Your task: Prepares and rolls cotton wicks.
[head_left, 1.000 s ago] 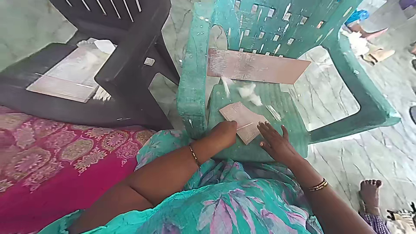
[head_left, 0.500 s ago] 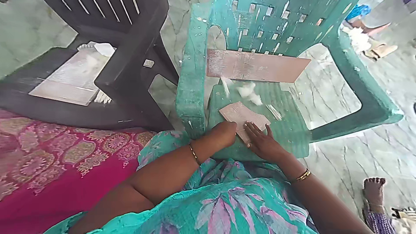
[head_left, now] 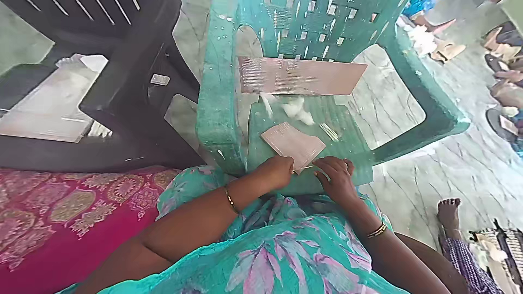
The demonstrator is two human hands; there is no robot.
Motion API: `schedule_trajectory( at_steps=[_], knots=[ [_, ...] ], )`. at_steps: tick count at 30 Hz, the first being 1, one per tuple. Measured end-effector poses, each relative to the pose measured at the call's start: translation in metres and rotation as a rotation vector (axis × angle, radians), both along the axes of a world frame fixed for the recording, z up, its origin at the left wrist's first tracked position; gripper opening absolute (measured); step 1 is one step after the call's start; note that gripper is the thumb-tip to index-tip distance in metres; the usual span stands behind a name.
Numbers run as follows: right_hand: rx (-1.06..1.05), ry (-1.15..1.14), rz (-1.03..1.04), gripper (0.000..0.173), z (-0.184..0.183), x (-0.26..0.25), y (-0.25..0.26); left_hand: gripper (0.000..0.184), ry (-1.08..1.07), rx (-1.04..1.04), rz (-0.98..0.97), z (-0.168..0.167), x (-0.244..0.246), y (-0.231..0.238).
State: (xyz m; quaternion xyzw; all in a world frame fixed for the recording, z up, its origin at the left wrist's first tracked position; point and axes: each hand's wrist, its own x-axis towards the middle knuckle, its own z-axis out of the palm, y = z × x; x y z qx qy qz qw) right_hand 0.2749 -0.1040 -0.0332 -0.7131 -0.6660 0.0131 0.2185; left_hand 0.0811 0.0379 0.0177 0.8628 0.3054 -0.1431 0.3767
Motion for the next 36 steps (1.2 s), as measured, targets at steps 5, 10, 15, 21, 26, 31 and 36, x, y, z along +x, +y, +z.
schedule_trajectory(
  at_steps=[5,10,15,21,26,31,36],
  knots=[
    [0.035,-0.036,0.054,0.016,-0.002,-0.001,0.005,0.025,-0.029,-0.051,-0.027,0.001,-0.001,-0.001],
    [0.077,-0.075,0.015,0.015,0.005,0.019,0.003,0.020,-0.058,-0.047,0.015,0.011,-0.001,0.003],
    [-0.042,0.029,-0.297,0.020,0.033,0.056,0.029,0.018,-0.119,-0.027,0.131,0.017,-0.008,0.016],
    [-0.182,0.112,-0.587,0.031,0.023,0.080,0.098,0.023,-0.147,-0.078,0.132,0.009,-0.004,0.018],
    [-0.298,0.217,-0.636,0.038,0.017,0.101,0.113,0.023,-0.146,-0.120,0.136,0.008,-0.005,0.021],
    [-0.058,0.253,-0.550,0.034,0.031,0.112,0.067,0.023,-0.180,-0.138,0.128,0.008,-0.004,0.020],
    [-0.077,0.249,-0.627,0.034,0.056,0.088,0.002,0.028,-0.174,-0.135,0.090,0.003,-0.003,0.017]
  ],
)
